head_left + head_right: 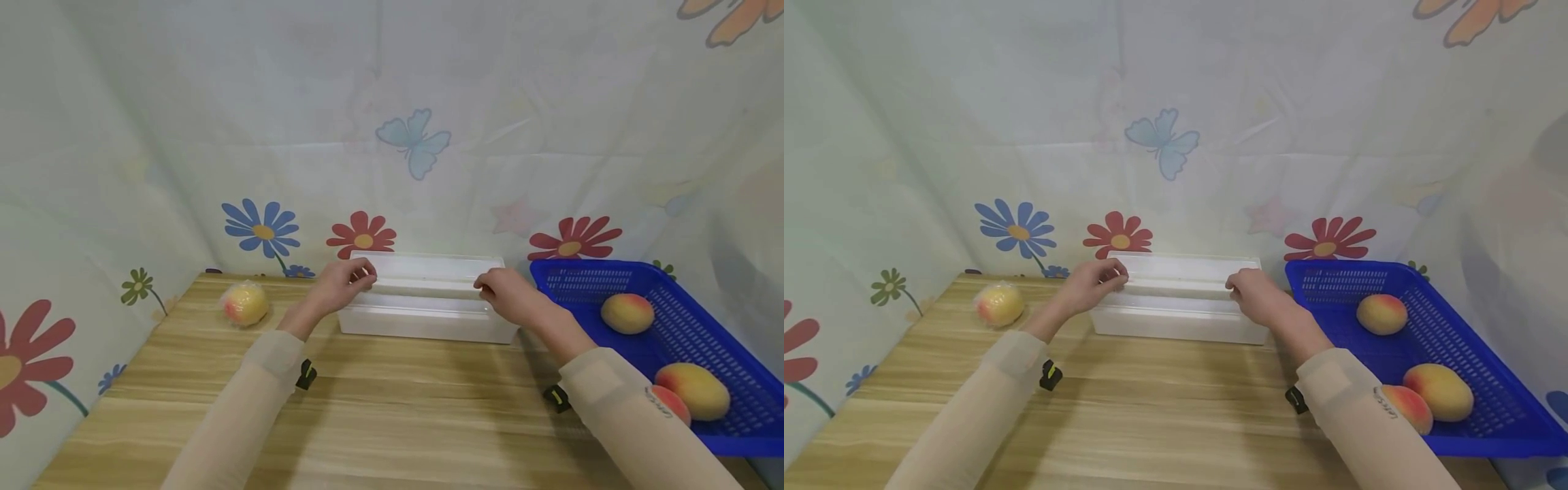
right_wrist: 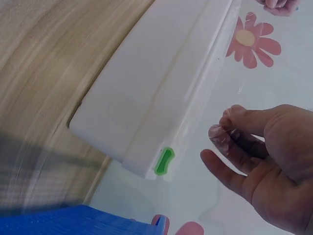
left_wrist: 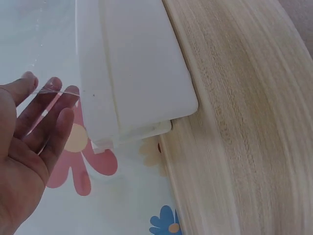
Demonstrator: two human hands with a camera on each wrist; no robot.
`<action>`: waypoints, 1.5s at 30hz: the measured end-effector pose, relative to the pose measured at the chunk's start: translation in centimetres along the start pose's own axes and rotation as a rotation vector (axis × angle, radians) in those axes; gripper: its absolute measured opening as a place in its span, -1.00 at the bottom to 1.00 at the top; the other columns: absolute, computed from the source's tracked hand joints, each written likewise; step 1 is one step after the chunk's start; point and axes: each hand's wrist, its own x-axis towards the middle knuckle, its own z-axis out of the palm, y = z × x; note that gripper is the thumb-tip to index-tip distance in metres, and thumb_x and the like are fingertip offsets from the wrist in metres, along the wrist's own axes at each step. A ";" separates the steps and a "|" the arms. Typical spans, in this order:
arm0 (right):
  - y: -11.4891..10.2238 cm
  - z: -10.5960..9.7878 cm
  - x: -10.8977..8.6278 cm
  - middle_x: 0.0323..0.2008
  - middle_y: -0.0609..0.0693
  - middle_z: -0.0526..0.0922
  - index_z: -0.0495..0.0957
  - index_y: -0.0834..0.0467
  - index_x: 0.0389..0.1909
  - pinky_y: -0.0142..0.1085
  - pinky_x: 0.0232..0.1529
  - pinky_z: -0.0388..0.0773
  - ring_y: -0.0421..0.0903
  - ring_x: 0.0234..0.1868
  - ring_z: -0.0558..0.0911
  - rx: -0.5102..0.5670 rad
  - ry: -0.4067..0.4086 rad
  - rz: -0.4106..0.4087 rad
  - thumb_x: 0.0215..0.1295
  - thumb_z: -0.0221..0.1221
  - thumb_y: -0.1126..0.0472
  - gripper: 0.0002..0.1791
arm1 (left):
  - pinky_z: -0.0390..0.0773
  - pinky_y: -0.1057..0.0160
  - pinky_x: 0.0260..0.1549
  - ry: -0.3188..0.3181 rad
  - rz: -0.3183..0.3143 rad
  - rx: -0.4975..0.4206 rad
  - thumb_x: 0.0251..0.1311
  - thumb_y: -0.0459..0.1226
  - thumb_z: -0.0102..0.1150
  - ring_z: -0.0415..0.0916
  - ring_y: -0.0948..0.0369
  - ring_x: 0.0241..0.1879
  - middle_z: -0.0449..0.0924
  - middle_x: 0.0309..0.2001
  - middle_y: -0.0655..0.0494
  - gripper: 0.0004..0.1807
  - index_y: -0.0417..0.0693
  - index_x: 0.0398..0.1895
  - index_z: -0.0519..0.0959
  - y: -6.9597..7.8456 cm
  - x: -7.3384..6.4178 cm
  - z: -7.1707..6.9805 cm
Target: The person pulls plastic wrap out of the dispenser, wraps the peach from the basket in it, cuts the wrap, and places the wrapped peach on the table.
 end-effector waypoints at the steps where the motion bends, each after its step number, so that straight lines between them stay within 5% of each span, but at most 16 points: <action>1: 0.1 0.0 -0.1 -0.24 0.21 0.69 0.66 0.43 -0.06 0.01 -0.05 0.64 0.09 -0.24 0.62 0.001 -0.006 -0.010 0.35 0.23 0.48 -0.81 | 0.62 0.22 -0.20 0.004 0.002 0.010 0.42 -0.24 0.27 0.57 0.16 -0.27 0.66 -0.29 0.15 -0.92 -0.04 -0.13 0.65 0.1 0.0 -0.1; 10: 0.2 -0.1 -0.8 -0.41 -0.01 0.60 0.69 0.38 -0.12 -0.23 -0.34 0.50 -0.11 -0.41 0.47 0.046 -0.101 -0.081 0.41 0.28 0.27 -0.79 | 0.59 0.23 -0.21 0.044 0.033 0.092 0.37 -0.26 0.33 0.52 0.15 -0.30 0.66 -0.31 0.13 -0.90 -0.10 -0.16 0.70 0.4 0.1 -0.4; 15: 0.1 0.1 -1.0 -0.37 0.01 0.56 0.67 0.35 -0.10 -0.16 -0.24 0.56 -0.07 -0.35 0.50 0.008 -0.156 -0.079 0.31 0.39 0.23 -0.72 | 0.57 0.25 -0.28 0.059 0.038 0.102 0.33 -0.25 0.37 0.50 0.17 -0.35 0.64 -0.37 0.16 -0.90 -0.10 -0.21 0.71 0.3 0.0 -0.7; 22: -0.3 -0.2 -1.0 -0.42 -0.01 0.62 0.70 0.26 -0.28 -0.16 -0.30 0.59 -0.08 -0.41 0.53 -0.132 -0.039 -0.040 0.32 0.31 0.40 -0.98 | 0.60 0.24 -0.26 0.057 0.075 0.129 0.31 -0.27 0.39 0.53 0.19 -0.36 0.64 -0.38 0.16 -0.91 -0.10 -0.24 0.69 0.1 -0.2 -1.4; 29: -0.3 -0.9 -1.1 -0.55 -0.09 0.54 0.67 0.16 -0.43 -0.22 -0.43 0.47 -0.10 -0.50 0.45 -0.142 -0.020 0.041 0.34 0.30 0.36 -0.87 | 0.64 0.21 -0.23 0.020 0.099 0.156 0.30 -0.32 0.39 0.56 0.18 -0.35 0.67 -0.35 0.12 -0.92 -0.13 -0.21 0.71 0.2 -0.5 -2.0; 37: 0.0 -1.2 -1.4 -0.50 -0.07 0.59 0.70 0.21 -0.38 -0.14 -0.32 0.56 -0.10 -0.45 0.49 -0.135 0.023 -0.030 0.31 0.27 0.45 -0.87 | 0.65 0.21 -0.15 0.001 0.096 0.237 0.30 -0.36 0.37 0.58 0.15 -0.29 0.68 -0.29 0.08 -0.91 -0.13 -0.16 0.71 0.8 -0.6 -2.3; 45: -0.3 -1.8 -1.6 -0.42 0.00 0.62 0.71 0.22 -0.30 -0.08 -0.23 0.62 -0.08 -0.40 0.53 -0.138 0.046 0.014 0.37 0.25 0.44 -0.89 | 0.65 0.17 -0.10 0.041 0.130 0.259 0.33 -0.39 0.33 0.59 0.11 -0.25 0.67 -0.25 0.04 -0.92 -0.16 -0.16 0.66 1.3 -0.5 -2.5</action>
